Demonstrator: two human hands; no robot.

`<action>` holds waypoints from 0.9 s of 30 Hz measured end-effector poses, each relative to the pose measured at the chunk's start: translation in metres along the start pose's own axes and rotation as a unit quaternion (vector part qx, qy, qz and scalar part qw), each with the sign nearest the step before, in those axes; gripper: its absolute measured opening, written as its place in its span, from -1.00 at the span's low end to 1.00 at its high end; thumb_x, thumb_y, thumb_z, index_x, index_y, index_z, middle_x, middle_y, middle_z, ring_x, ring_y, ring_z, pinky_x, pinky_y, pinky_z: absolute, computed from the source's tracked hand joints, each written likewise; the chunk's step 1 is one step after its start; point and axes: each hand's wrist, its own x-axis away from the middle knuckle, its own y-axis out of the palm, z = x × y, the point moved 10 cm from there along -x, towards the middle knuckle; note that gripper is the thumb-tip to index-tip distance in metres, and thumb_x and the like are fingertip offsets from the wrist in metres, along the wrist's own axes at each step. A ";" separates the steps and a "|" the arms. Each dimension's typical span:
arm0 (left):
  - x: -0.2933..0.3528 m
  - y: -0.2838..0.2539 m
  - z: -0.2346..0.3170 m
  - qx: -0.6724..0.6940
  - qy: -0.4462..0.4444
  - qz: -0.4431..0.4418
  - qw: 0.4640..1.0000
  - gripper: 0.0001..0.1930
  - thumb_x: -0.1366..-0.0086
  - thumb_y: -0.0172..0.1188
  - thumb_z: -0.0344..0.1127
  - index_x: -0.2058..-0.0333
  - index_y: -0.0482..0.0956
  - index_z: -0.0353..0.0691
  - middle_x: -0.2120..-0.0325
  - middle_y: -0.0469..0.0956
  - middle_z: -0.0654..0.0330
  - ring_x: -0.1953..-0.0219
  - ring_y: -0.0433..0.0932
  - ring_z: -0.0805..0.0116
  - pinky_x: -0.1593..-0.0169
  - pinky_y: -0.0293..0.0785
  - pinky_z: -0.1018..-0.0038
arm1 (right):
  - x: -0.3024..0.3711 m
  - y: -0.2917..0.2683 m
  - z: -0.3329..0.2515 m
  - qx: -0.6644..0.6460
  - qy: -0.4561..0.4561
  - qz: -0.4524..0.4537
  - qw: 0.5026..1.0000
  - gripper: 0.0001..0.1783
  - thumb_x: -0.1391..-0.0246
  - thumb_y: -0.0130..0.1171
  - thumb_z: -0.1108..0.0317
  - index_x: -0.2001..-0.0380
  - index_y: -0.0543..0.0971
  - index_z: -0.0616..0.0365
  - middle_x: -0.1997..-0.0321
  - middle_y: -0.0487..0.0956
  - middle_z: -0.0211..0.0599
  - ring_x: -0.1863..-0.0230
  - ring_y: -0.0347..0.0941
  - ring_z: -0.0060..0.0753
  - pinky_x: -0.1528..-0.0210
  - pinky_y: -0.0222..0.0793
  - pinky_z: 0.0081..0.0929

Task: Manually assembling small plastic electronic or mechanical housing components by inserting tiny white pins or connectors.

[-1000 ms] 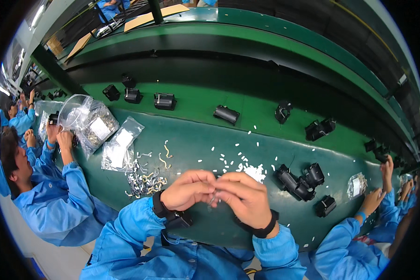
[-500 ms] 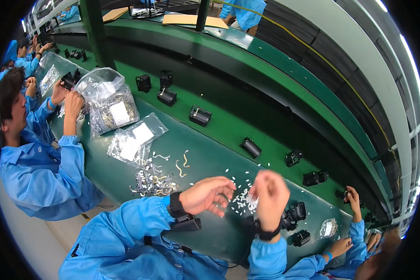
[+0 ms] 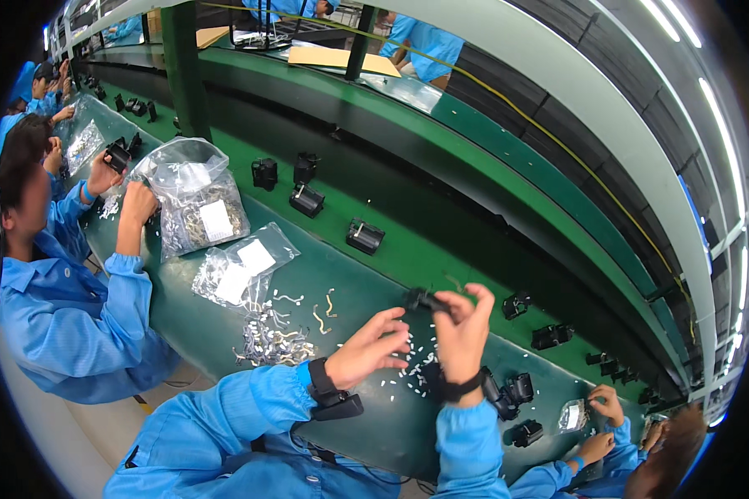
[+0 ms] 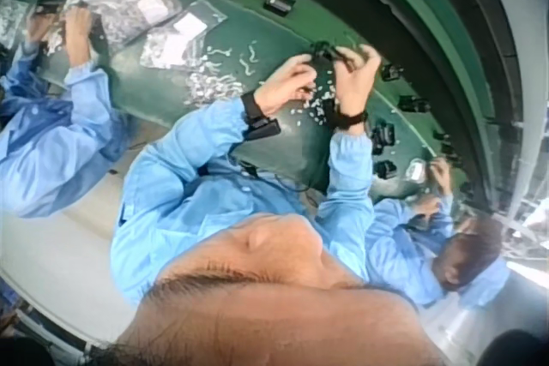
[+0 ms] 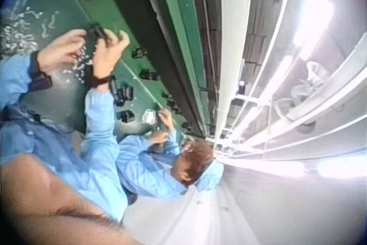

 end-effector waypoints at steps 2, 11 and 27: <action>0.007 0.018 0.010 -0.042 0.043 -0.097 0.993 -0.33 -0.52 0.15 -0.30 -0.47 0.05 -0.20 -0.21 0.36 0.10 -0.12 0.47 0.37 -0.13 0.59 0.32 | 0.036 0.011 -0.013 -0.129 0.024 -0.016 0.991 -0.33 -0.04 0.14 0.81 -0.18 0.17 0.20 0.01 0.62 0.01 0.04 0.65 -0.25 -0.01 0.60 -0.39; 0.023 0.021 0.043 -0.194 0.238 -0.071 0.949 -0.69 -0.40 0.13 -0.56 -0.10 0.51 -0.32 -0.02 0.51 0.16 0.00 0.56 0.40 -0.04 0.54 0.46 | 0.097 -0.010 0.004 -0.322 0.068 -0.051 0.943 -0.10 0.00 0.39 0.72 -0.28 0.10 0.06 -0.23 0.50 0.12 -0.20 0.55 -0.06 -0.25 0.51 -0.19; 0.026 0.035 0.046 -0.432 0.166 -0.057 0.885 -0.79 -0.33 0.30 -0.50 0.07 0.67 -0.35 0.22 0.70 0.03 0.19 0.70 0.25 0.10 0.58 0.42 | 0.098 -0.029 -0.022 -0.219 -0.083 -0.053 0.971 -0.16 0.05 0.46 0.72 -0.20 0.18 0.13 -0.20 0.52 0.11 -0.19 0.54 -0.10 -0.29 0.45 -0.12</action>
